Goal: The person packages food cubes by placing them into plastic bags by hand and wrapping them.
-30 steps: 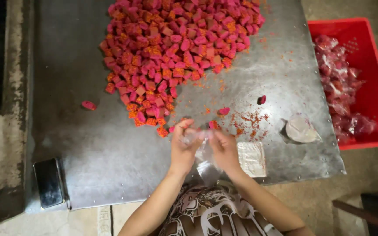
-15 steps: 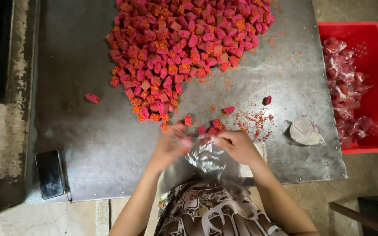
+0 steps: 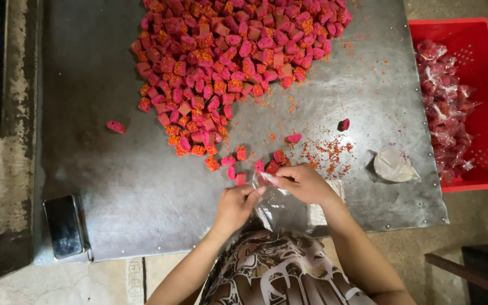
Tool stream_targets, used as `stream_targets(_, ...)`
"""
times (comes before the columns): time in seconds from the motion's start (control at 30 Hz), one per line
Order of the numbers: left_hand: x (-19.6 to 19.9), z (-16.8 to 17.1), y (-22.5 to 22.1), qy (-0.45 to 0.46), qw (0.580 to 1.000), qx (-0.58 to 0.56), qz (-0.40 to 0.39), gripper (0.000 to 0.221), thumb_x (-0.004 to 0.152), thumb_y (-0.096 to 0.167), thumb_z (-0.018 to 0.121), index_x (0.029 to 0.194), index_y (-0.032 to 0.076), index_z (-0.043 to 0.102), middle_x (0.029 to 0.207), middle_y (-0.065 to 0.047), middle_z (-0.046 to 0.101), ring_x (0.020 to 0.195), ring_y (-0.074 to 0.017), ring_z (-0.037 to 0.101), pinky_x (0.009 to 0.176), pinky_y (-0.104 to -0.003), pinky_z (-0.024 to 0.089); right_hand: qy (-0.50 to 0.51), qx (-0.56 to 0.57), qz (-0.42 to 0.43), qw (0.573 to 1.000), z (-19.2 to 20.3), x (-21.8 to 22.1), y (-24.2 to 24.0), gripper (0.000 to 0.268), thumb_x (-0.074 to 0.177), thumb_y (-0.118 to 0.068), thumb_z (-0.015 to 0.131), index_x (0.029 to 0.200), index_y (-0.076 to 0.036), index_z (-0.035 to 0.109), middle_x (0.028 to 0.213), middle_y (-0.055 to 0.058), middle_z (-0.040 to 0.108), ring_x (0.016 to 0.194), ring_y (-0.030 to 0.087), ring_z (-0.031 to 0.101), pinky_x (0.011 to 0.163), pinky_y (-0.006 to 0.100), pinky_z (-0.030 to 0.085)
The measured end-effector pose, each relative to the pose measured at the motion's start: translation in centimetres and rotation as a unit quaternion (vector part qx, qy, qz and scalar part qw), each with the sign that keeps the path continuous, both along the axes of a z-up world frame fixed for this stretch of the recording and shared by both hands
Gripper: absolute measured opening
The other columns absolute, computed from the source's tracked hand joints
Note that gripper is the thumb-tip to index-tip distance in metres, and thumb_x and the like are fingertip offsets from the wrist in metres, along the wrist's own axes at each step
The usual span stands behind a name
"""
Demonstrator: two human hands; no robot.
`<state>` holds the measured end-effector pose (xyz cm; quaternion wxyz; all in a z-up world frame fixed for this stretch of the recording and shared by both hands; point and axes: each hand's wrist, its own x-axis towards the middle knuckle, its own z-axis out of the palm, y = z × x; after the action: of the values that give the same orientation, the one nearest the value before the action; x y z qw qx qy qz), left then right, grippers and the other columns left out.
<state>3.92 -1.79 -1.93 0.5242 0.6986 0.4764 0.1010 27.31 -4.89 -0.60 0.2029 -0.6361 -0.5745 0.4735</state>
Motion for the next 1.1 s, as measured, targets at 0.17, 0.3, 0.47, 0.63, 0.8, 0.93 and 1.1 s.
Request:
stream_targets(0.17,-0.5,-3.1,-0.1,-0.205,0.973,-0.093,-0.049,0.016,0.089,0.018,0.074,0.099,0.005,0.077,0.088,-0.009,0.076,0.079,-0.0156,0.069,0.071,-0.034,0.056,-0.015,0.156,0.038,0.987,-1.3,-0.2,1.0,0.026,0.097,-0.032,0.069,0.091,-0.007,0.076,0.084,0.008,0.071,0.078,0.015,0.064,0.069,0.031,0.052)
stream_targets(0.3,-0.6,-2.9,0.7,-0.091,0.994,-0.057,0.012,0.014,0.093,0.020,0.075,0.099,0.007,0.078,0.079,-0.009,0.073,0.068,-0.0154,0.065,0.066,-0.033,0.052,-0.115,0.188,-0.116,0.968,-1.6,-1.8,0.4,0.026,0.088,-0.028,0.076,0.101,-0.006,0.076,0.104,0.010,0.071,0.088,0.017,0.068,0.076,0.032,0.055)
stream_targets(0.47,0.0,-1.4,1.1,-0.122,0.988,0.013,0.090,0.017,0.074,0.007,0.081,0.077,0.003,0.064,0.075,-0.009,0.068,0.065,-0.0176,0.066,0.061,-0.031,0.053,0.230,-0.068,-0.152,0.959,-4.4,-4.8,-1.5,0.021,0.089,-0.023,0.075,0.107,-0.011,0.074,0.101,0.005,0.076,0.095,0.017,0.072,0.087,0.031,0.055)
stream_targets(0.63,-1.3,-1.3,2.4,-0.149,0.964,0.134,0.173,0.011,0.081,0.003,0.074,0.076,0.004,0.065,0.078,-0.006,0.067,0.064,-0.0180,0.067,0.060,-0.030,0.055,0.643,-0.129,-0.273,0.704,-4.4,-4.4,-0.6,0.013,0.096,-0.019,0.067,0.086,-0.011,0.062,0.105,0.005,0.073,0.098,0.019,0.066,0.085,0.037,0.052)
stream_targets(0.8,-0.5,-0.9,1.8,-0.099,0.951,0.220,0.192,0.011,0.076,-0.003,0.072,0.076,0.004,0.065,0.095,-0.007,0.067,0.066,-0.0213,0.066,0.059,-0.033,0.054,0.417,0.007,-0.133,0.899,-5.7,-5.8,-1.3,0.031,0.092,-0.001,0.073,0.106,-0.014,0.049,0.104,-0.001,0.059,0.101,0.018,0.058,0.088,0.035,0.048)
stream_targets(0.93,-0.2,-0.5,-0.5,-0.109,0.950,0.287,0.054,0.018,0.075,-0.004,0.065,0.086,0.010,0.069,0.108,-0.007,0.070,0.083,-0.0270,0.073,0.070,-0.037,0.058,-0.110,0.111,-0.212,0.965,-6.8,-4.5,1.5,0.046,0.087,-0.005,0.067,0.130,-0.012,0.051,0.104,0.009,0.065,0.093,0.027,0.069,0.080,0.042,0.056)
stream_targets(1.1,-1.5,-0.9,1.7,0.057,0.954,0.294,0.021,0.038,0.072,0.006,0.071,0.111,0.008,0.072,0.131,-0.013,0.068,0.083,-0.0321,0.072,0.070,-0.044,0.058,-0.271,0.295,-0.013,0.916,-2.1,-3.3,1.5,0.087,0.072,-0.032,0.084,0.146,-0.006,0.048,0.143,0.029,0.055,0.120,0.045,0.061,0.087,0.044,0.054)
